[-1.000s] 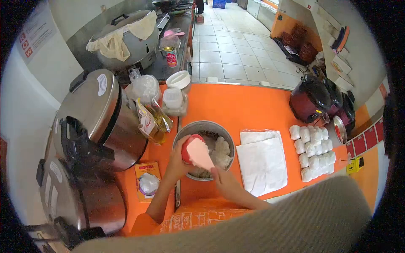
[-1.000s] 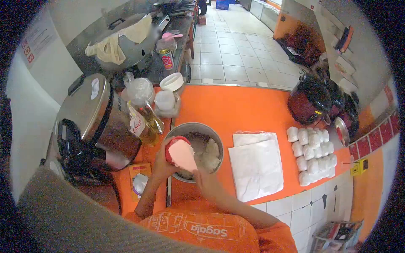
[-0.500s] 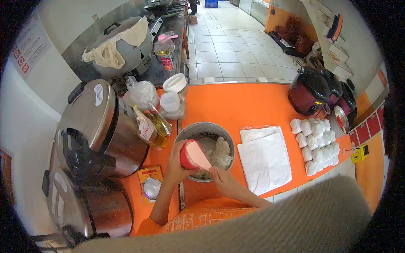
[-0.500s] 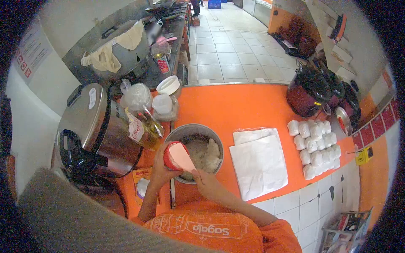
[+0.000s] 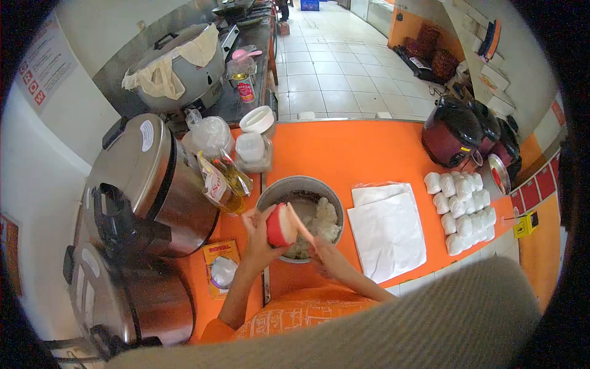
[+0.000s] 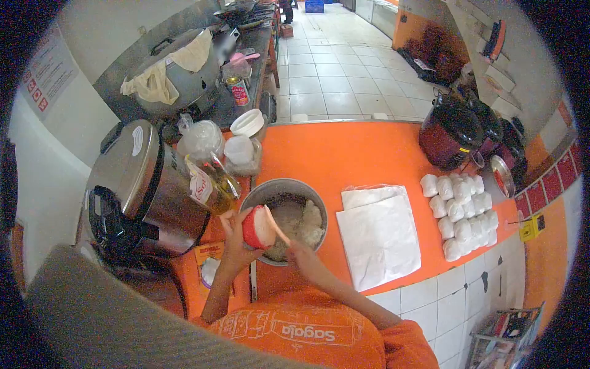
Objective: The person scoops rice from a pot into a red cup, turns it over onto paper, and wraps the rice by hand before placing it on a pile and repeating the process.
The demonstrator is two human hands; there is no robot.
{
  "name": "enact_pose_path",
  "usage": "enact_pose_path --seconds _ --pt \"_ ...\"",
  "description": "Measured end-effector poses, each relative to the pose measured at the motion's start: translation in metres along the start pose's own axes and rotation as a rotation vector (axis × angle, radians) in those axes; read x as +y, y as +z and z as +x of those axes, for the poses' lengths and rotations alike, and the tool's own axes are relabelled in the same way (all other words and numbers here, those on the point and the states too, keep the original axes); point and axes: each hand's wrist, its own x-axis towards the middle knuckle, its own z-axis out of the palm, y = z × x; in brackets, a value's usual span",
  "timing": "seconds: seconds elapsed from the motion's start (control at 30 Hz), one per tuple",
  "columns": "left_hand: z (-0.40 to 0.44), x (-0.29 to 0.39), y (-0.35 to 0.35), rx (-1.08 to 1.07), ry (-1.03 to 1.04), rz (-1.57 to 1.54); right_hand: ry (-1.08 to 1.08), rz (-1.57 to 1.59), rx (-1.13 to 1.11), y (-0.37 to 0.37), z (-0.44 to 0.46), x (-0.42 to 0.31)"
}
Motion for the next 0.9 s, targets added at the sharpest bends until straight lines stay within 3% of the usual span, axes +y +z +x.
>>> enact_pose_path --seconds 0.23,0.33,0.4,0.5,0.6,0.7,0.8,0.9 --pt "-0.006 0.003 0.015 0.27 -0.013 -0.06 -0.388 -0.343 0.079 0.038 0.001 -0.011" --pt "-0.007 -0.012 0.014 0.416 0.012 -0.213 -0.437 -0.536 0.177 0.027 0.016 -0.021" --pt "-0.008 -0.005 0.009 0.428 -0.055 -0.549 -0.437 -0.561 0.226 0.009 0.041 -0.022" --pt "-0.005 0.006 -0.006 0.35 -0.054 -0.823 -0.62 -1.234 0.418 0.004 0.024 -0.034" --pt "-0.009 0.029 -0.019 0.141 -0.102 -1.024 -0.58 -0.532 0.097 0.011 0.011 -0.037" --pt "0.004 0.052 -0.022 -0.051 0.118 -0.962 0.185 0.95 -0.407 0.011 -0.017 -0.046" --pt "0.014 0.089 -0.017 0.344 -0.413 -1.032 0.043 0.932 -0.272 -0.016 -0.038 -0.029" --pt "-0.008 0.062 -0.01 0.326 -0.017 -1.018 -0.175 0.851 -0.199 -0.085 -0.051 -0.001"
